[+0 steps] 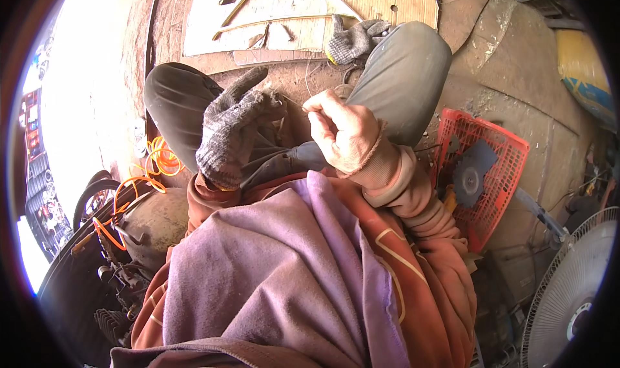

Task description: The person holds a length of wire and a small metal piece, threading the wire through the piece and then putting on a work glove to continue handling the wire.

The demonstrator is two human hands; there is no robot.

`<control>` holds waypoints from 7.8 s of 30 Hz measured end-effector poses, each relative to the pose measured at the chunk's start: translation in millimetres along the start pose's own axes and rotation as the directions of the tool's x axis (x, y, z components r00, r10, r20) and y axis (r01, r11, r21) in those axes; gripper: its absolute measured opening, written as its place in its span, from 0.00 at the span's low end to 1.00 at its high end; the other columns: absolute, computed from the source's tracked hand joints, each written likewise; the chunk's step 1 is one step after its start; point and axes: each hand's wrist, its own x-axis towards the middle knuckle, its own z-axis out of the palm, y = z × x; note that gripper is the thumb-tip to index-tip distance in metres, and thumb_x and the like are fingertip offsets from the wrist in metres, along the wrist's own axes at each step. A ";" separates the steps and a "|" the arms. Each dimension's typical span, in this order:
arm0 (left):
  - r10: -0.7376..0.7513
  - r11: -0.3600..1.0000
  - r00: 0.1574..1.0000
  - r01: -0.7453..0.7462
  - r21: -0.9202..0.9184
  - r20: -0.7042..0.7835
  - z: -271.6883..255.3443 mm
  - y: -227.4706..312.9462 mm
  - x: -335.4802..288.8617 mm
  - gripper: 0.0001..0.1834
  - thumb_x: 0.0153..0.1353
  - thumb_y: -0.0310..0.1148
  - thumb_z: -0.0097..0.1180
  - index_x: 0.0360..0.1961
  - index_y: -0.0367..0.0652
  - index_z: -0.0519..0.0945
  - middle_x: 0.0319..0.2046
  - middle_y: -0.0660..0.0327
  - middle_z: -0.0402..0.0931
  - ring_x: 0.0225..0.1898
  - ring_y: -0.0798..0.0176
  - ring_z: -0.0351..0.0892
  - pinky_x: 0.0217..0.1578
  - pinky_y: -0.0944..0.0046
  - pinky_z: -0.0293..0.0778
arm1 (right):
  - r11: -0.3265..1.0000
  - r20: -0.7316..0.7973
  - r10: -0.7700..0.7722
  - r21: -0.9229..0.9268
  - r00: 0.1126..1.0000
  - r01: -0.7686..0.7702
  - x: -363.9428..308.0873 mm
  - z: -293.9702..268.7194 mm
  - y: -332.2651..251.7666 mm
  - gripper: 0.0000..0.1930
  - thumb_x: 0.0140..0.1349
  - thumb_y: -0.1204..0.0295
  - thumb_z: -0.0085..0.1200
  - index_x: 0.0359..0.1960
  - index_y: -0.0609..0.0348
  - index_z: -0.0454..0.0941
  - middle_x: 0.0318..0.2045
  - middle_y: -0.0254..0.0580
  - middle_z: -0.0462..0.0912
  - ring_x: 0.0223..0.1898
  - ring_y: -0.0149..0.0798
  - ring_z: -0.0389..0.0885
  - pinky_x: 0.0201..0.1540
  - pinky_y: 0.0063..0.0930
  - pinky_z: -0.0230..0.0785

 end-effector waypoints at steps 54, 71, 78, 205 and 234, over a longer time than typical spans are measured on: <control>-0.055 0.856 0.995 0.004 0.517 0.083 21.0 -8.0 -9.5 0.36 0.64 0.18 0.53 0.71 0.37 0.53 0.39 0.52 0.79 0.35 0.66 0.81 0.36 0.68 0.79 | 0.989 0.167 0.060 -0.142 0.984 -0.037 13.2 16.9 1.6 0.08 0.68 0.76 0.45 0.46 0.60 0.65 0.27 0.55 0.75 0.33 0.60 0.78 0.35 0.43 0.70; -0.091 0.889 0.996 0.080 0.451 0.002 -8.9 -11.2 4.1 0.33 0.61 0.22 0.59 0.66 0.28 0.61 0.34 0.54 0.83 0.34 0.66 0.82 0.37 0.70 0.77 | 0.799 -0.309 0.154 0.598 0.939 0.066 32.8 -49.2 -3.2 0.07 0.75 0.69 0.37 0.44 0.57 0.66 0.29 0.60 0.82 0.11 0.24 0.64 0.12 0.14 0.54; -0.101 0.897 0.995 0.100 0.431 -0.019 -13.0 -10.3 8.1 0.27 0.62 0.23 0.59 0.63 0.35 0.70 0.35 0.65 0.78 0.34 0.75 0.75 0.36 0.76 0.72 | 0.706 -0.382 0.050 0.667 0.923 0.238 30.2 -125.3 7.5 0.08 0.73 0.72 0.41 0.47 0.56 0.72 0.27 0.48 0.79 0.14 0.28 0.68 0.12 0.20 0.59; -0.281 0.887 0.958 0.284 0.365 -0.061 -3.6 8.5 -23.4 0.12 0.65 0.30 0.56 0.46 0.34 0.80 0.29 0.66 0.77 0.28 0.75 0.73 0.30 0.72 0.71 | 0.645 -0.118 0.379 0.745 0.918 -0.170 24.9 -33.0 15.9 0.07 0.74 0.68 0.39 0.42 0.59 0.64 0.18 0.46 0.76 0.11 0.26 0.63 0.12 0.16 0.55; 0.073 0.845 0.996 -0.088 0.527 0.050 -51.1 93.1 -63.5 0.22 0.69 0.41 0.53 0.52 0.30 0.77 0.34 0.57 0.81 0.36 0.66 0.79 0.41 0.66 0.75 | 0.742 0.202 0.175 0.617 0.964 -0.264 45.6 20.4 -5.3 0.05 0.73 0.71 0.42 0.41 0.58 0.65 0.20 0.38 0.75 0.13 0.21 0.62 0.15 0.13 0.52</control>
